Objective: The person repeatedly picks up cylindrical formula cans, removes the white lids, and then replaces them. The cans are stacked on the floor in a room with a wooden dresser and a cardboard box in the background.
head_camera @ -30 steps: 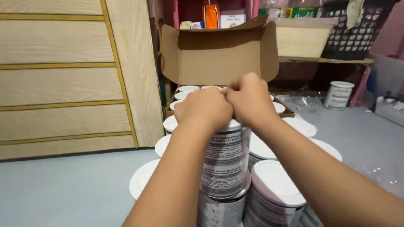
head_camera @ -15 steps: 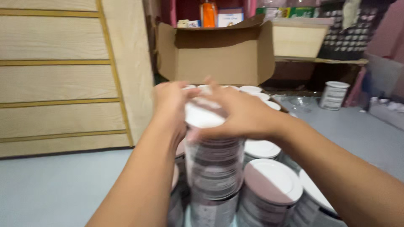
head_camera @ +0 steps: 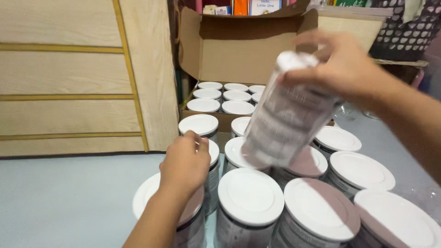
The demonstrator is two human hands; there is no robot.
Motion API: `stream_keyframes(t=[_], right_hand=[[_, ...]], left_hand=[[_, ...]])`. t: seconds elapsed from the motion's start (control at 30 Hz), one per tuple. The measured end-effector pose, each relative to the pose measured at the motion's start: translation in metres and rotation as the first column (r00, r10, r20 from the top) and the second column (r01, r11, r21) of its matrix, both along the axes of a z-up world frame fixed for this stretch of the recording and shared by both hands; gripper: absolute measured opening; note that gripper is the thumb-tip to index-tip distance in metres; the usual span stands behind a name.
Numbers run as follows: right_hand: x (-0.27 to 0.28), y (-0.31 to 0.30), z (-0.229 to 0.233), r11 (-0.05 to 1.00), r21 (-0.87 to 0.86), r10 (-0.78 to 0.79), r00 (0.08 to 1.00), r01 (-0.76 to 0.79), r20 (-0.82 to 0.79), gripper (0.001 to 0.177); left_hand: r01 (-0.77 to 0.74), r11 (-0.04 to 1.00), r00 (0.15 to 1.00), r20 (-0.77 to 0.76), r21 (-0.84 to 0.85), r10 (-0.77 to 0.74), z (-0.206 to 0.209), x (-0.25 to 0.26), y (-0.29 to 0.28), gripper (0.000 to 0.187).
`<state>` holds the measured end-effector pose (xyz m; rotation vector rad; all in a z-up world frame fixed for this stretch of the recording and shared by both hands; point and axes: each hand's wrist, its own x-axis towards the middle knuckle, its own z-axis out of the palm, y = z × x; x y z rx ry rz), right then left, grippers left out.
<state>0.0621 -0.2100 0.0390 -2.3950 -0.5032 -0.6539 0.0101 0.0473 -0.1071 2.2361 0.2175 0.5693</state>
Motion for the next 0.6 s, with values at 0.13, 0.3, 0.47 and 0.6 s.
stream_keyframes(t=[0.13, 0.3, 0.47, 0.6], right_hand=[[0.062, -0.023, -0.008, 0.958, -0.177, -0.188, 0.961, 0.225, 0.205, 0.089], [0.13, -0.032, -0.035, 0.91, -0.324, -0.244, 0.966, 0.259, 0.087, 0.106], [0.139, -0.032, -0.028, 0.82, -0.503, -0.361, 0.928, 0.272, -0.087, 0.097], [0.127, -0.039, -0.024, 0.784, -0.589, -0.279, 0.959, 0.195, -0.054, 0.087]], left_hand=[[0.112, 0.977, 0.988, 0.081, 0.182, -0.129, -0.012, 0.04, -0.016, 0.038], [0.15, 0.967, 0.988, -0.073, 0.206, -0.138, -0.003, 0.11, -0.026, 0.049], [0.227, 0.968, 0.958, -0.206, 0.11, -0.201, 0.003, 0.157, -0.05, 0.056], [0.247, 0.959, 0.913, -0.364, 0.139, -0.183, 0.004, 0.166, -0.085, 0.063]])
